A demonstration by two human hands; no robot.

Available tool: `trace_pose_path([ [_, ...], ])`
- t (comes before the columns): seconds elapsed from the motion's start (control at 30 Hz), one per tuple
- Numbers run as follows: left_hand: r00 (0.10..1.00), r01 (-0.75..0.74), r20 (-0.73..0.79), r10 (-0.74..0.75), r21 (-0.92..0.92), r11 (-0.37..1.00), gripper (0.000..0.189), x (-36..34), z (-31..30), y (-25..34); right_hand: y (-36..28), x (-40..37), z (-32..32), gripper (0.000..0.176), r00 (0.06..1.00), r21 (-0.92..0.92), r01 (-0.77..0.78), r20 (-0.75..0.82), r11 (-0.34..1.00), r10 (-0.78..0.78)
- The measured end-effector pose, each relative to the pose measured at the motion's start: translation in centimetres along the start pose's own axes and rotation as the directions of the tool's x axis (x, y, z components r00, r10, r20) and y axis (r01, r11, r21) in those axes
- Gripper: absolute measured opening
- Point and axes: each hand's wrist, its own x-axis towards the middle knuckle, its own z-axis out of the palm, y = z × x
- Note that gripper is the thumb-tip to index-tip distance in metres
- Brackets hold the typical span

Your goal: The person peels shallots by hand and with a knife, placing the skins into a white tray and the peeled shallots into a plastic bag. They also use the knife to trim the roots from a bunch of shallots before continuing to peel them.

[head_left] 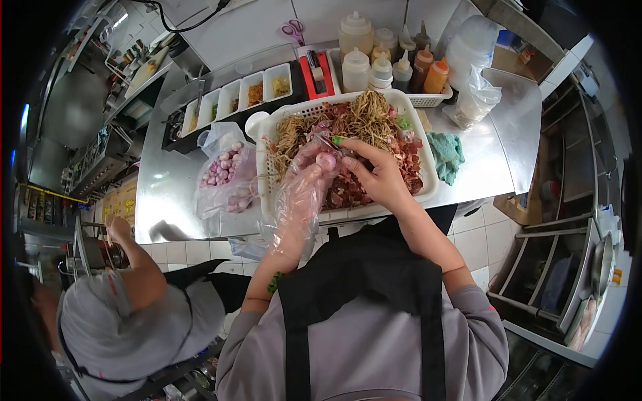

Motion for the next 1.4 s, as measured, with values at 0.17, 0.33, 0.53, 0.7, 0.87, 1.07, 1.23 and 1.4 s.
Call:
trace_pose_path([
  [0.17,0.998,-0.035,-0.041,0.043,0.188,0.982,0.029,-0.5,1.1,0.2,0.5,0.0,0.0,0.029,0.997,0.051,-0.061,0.044,0.997,0.059],
  [0.33,0.998,-0.050,-0.034,0.062,0.274,0.960,0.027,-0.6,1.0,-0.1,0.2,0.3,-0.3,0.031,0.982,0.211,-0.135,0.158,0.968,0.103],
  [0.53,0.996,-0.004,-0.090,0.027,0.249,0.969,0.033,0.2,0.9,0.1,-0.3,0.6,-2.1,0.033,0.972,0.233,-0.224,0.118,0.946,0.202],
  [0.7,0.999,0.048,-0.026,-0.047,0.074,0.996,0.042,0.7,0.6,0.6,0.2,0.8,-3.1,0.030,0.981,-0.305,-0.167,0.040,0.938,0.187],
  [0.87,0.998,0.040,0.044,-0.038,-0.059,0.997,0.050,0.7,-2.0,-0.2,-0.5,-0.2,-1.1,0.037,0.987,-0.125,-0.030,0.151,0.992,0.049],
  [1.07,0.996,-0.087,-0.013,0.087,-0.024,0.996,0.045,-0.1,-1.6,-0.4,-1.0,-0.3,-0.7,0.040,0.966,-0.093,0.042,0.259,0.995,-0.016],
  [1.23,0.985,-0.172,-0.015,0.174,0.082,0.982,0.045,-0.5,-0.8,-0.5,-0.4,-0.4,0.1,0.036,0.979,-0.053,0.131,0.166,0.990,-0.121],
  [1.4,0.978,-0.209,0.056,0.203,0.184,0.960,0.043,-0.4,-1.2,-0.8,-0.6,-0.2,0.0,0.034,0.975,-0.151,0.196,0.140,0.969,-0.175],
])
